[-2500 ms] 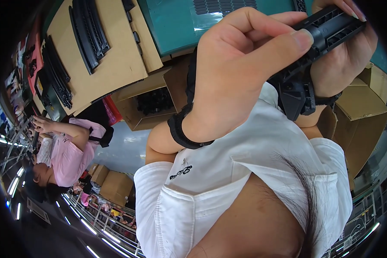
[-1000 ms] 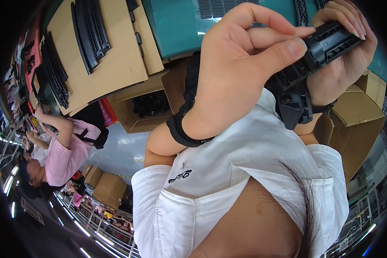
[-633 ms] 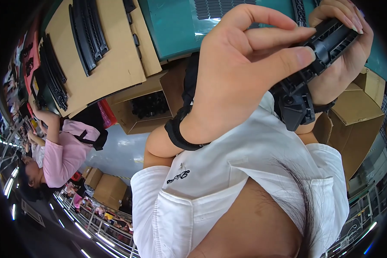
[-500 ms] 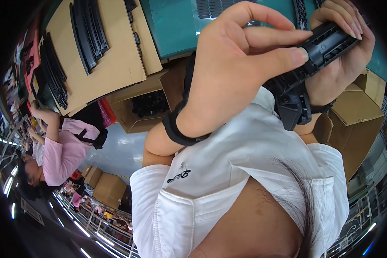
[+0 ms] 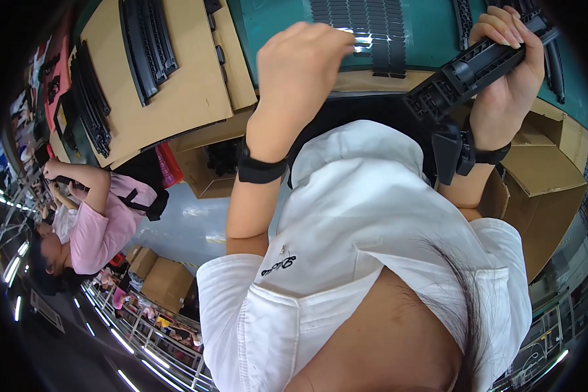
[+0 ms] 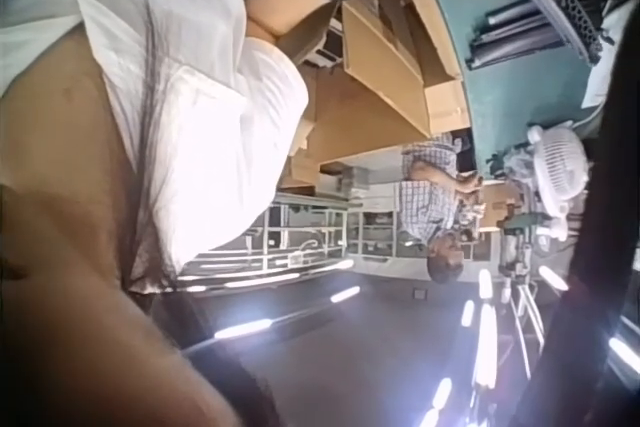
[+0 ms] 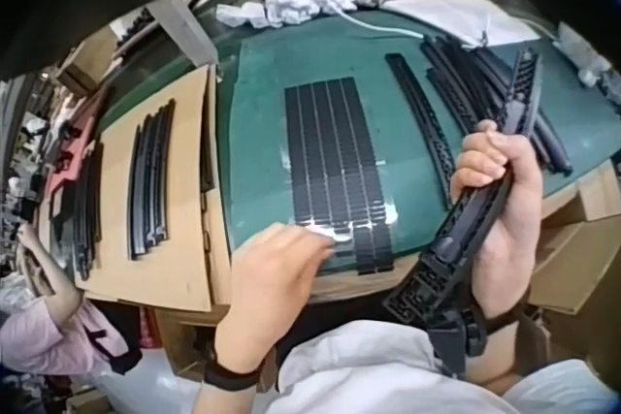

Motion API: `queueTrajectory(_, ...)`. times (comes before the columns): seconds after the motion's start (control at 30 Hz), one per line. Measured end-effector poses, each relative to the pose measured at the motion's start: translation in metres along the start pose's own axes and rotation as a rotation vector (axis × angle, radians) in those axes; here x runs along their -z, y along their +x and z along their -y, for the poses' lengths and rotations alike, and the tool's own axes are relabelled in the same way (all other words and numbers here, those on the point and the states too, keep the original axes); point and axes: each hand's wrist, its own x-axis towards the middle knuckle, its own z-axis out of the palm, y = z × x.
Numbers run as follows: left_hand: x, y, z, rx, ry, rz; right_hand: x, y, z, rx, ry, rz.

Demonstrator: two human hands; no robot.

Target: The person is assembling black plastic housing components by hand at an assembly station.

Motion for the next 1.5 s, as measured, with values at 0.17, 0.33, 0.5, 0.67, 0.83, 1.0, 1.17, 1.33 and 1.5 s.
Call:
queueTrajectory(0.17,-0.012,0.007,0.008,-0.127,0.028,0.123,0.005,0.003,-0.006,-0.048,-0.028,-0.007)
queueTrajectory(0.33,-0.023,0.011,0.018,-0.141,-0.094,0.107,0.007,0.005,-0.008,-0.069,0.005,0.017)
queueTrajectory(0.5,-0.007,0.019,0.013,-0.074,-0.232,0.275,0.012,0.008,-0.009,-0.082,0.033,0.048)
queueTrajectory(0.67,-0.001,0.034,0.004,0.024,-0.317,0.407,0.008,0.005,-0.01,-0.099,0.071,0.059)
queueTrajectory(0.83,-0.009,0.031,0.009,0.036,-0.336,0.392,0.006,0.003,-0.01,-0.091,0.066,0.047)
queueTrajectory(1.0,0.0,0.032,-0.003,0.162,-0.342,0.385,0.005,0.003,-0.007,-0.11,0.091,0.058)
queueTrajectory(1.17,-0.001,0.015,0.0,0.659,-0.721,0.254,-0.001,0.002,-0.006,-0.115,0.212,0.091)
queueTrajectory(1.33,0.036,0.023,-0.04,1.002,-1.253,0.089,-0.005,0.002,-0.001,-0.134,0.273,0.132)
queueTrajectory(1.5,0.035,0.029,-0.077,1.078,-1.524,-0.037,-0.023,-0.002,-0.005,-0.096,0.305,0.188)
